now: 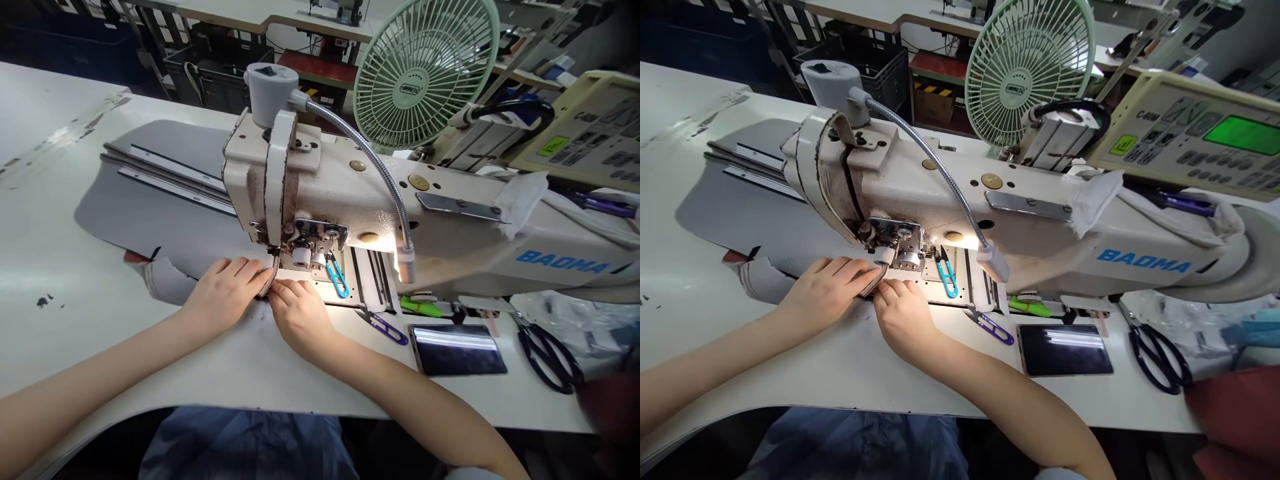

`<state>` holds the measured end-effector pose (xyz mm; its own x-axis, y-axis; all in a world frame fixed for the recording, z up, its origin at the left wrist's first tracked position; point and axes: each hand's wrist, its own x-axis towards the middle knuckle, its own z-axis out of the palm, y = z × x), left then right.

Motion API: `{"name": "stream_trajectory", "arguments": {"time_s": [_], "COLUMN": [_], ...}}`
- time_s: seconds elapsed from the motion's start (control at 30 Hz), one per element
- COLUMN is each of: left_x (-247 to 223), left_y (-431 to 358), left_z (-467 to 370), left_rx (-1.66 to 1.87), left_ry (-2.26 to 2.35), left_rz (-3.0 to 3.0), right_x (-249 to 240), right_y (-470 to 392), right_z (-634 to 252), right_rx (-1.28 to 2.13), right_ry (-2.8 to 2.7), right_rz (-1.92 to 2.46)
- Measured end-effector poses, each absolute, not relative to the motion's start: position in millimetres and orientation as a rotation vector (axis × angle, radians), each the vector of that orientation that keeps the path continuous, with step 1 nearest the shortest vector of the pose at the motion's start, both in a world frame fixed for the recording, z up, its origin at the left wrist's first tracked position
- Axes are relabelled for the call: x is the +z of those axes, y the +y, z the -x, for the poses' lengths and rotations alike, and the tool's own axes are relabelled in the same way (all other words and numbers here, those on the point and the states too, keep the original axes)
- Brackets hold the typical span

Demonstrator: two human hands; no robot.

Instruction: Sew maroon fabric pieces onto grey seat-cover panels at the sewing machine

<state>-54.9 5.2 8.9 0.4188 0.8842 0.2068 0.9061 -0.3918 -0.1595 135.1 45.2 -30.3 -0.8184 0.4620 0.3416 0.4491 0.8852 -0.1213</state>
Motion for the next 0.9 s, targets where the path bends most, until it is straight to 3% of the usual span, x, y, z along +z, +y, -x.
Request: {"name": "stream_trajectory", "arguments": {"time_s": [0.3,0.9], "left_x": [4.6,-12.0], "left_y": [3.1,38.2], "left_z": [61.0,67.2], "left_rx": [-0.428,-0.462], "left_ry": [-1.492,-1.479], "left_rz": [2.518,2.479], "right_x": [-15.1,-13.6], "right_y": [57.6,70.7], "right_z": [-136.5,-128.7], "right_rx": [0.195,0.209], "right_ry": [-2.694,-2.681], "right_rz": [0.917,1.105]}}
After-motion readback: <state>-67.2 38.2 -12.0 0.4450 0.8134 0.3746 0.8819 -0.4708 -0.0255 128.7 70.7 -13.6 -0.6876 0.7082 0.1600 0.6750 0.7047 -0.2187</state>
